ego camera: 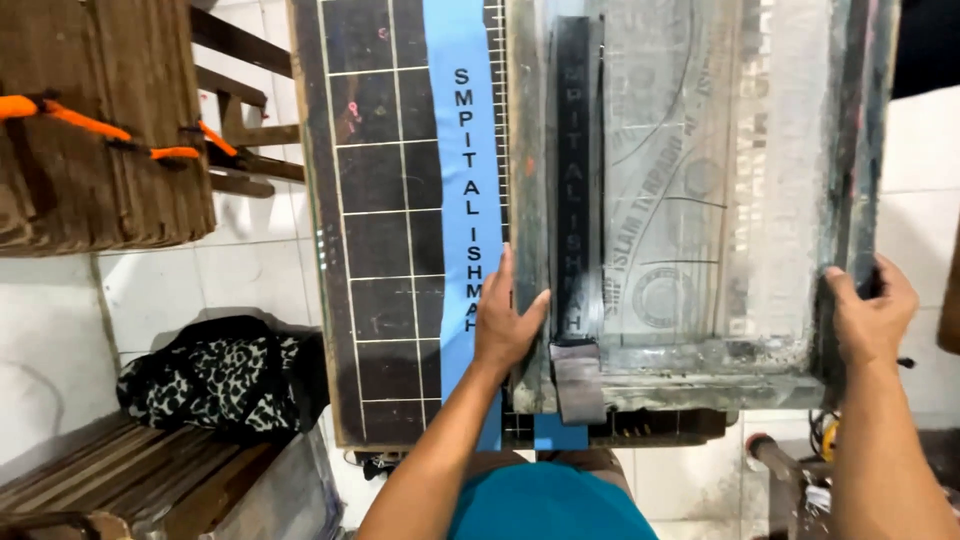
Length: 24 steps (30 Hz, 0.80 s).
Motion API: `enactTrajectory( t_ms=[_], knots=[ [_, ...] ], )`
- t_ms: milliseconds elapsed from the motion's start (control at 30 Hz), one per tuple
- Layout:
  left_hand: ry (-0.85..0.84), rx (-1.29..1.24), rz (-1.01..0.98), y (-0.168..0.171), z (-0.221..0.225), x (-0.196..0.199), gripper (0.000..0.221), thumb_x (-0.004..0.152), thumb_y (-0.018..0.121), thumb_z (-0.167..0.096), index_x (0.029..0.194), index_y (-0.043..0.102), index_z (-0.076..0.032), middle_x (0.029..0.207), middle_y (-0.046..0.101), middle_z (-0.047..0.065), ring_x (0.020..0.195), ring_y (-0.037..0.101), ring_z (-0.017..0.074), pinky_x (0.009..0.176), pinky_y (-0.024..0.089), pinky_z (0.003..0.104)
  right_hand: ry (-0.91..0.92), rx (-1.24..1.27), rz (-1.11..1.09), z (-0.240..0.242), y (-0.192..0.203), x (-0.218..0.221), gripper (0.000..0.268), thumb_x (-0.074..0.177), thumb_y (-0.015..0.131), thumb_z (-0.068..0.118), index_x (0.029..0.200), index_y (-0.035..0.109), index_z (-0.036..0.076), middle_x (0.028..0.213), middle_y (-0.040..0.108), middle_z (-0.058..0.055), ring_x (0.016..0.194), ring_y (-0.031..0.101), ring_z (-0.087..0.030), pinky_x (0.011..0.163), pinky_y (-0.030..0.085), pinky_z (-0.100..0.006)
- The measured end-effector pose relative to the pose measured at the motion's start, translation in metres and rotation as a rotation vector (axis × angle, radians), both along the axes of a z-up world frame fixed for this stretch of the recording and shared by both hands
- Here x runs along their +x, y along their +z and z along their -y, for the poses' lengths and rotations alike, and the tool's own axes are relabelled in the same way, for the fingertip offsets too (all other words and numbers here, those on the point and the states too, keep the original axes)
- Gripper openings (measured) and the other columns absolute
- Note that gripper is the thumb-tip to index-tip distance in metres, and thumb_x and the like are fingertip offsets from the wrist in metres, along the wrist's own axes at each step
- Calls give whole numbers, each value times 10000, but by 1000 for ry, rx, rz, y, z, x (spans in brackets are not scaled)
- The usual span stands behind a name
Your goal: Preparing a screen printing frame by applying tape and coating it with ink
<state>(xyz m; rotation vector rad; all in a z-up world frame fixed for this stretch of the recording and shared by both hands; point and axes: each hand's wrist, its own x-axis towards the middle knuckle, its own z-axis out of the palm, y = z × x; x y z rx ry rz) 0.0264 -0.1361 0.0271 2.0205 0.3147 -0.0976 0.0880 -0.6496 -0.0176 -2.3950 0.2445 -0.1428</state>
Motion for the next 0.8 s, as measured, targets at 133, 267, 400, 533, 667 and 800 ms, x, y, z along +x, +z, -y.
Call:
enactTrajectory(
  t_ms=[133, 267, 400, 533, 667, 800],
  knots=[
    [44, 5, 113, -3, 1, -1, 706, 938, 621, -246, 1560, 395, 0, 1085, 659, 257, 998, 636, 385, 938, 496, 417, 7, 61, -8, 15, -8, -6, 334, 1087, 766, 57, 1390, 694, -62, 1181, 652, -103, 1029, 570, -180, 914, 494, -343],
    [-61, -267, -135, 5, -12, 14, 641, 968, 471, -238, 1575, 384, -50, 1254, 502, 149, 1195, 494, 255, 1049, 361, 333, -131, 75, -94, 25, -6, -2, 388, 1095, 717, 173, 1438, 571, 64, 1258, 621, -105, 1098, 573, -207, 960, 454, -341],
    [-117, -330, -220, 18, -22, 26, 640, 967, 436, -266, 1585, 381, -108, 1503, 570, 112, 876, 555, 101, 830, 427, 270, -171, 48, -153, 18, 4, 5, 373, 1086, 674, 278, 1434, 636, 149, 1275, 657, -61, 1132, 607, -189, 939, 471, -350],
    [-96, -329, -227, 20, -21, 28, 659, 940, 435, -239, 1584, 397, -102, 1467, 590, 45, 825, 523, 95, 815, 424, 261, -132, 117, -73, 22, -1, 4, 351, 1087, 680, 225, 1419, 625, 129, 1289, 662, -59, 1134, 618, -172, 955, 495, -327],
    [-98, -357, -201, 7, -22, 27, 656, 933, 425, -230, 1567, 393, -65, 1587, 443, 170, 1265, 498, 186, 1076, 348, 288, -159, -50, -173, 35, -11, 1, 486, 1138, 684, 391, 1399, 660, -19, 1281, 671, -170, 1143, 625, -281, 912, 464, -424],
    [-133, -390, -151, 4, -24, 26, 658, 935, 389, -226, 1555, 377, -4, 1613, 381, 209, 1521, 370, 272, 1247, 268, 335, -174, -92, -246, 52, -28, -1, 576, 1163, 656, 463, 1371, 677, -74, 1259, 676, -218, 1147, 625, -344, 921, 446, -472]
  ],
)
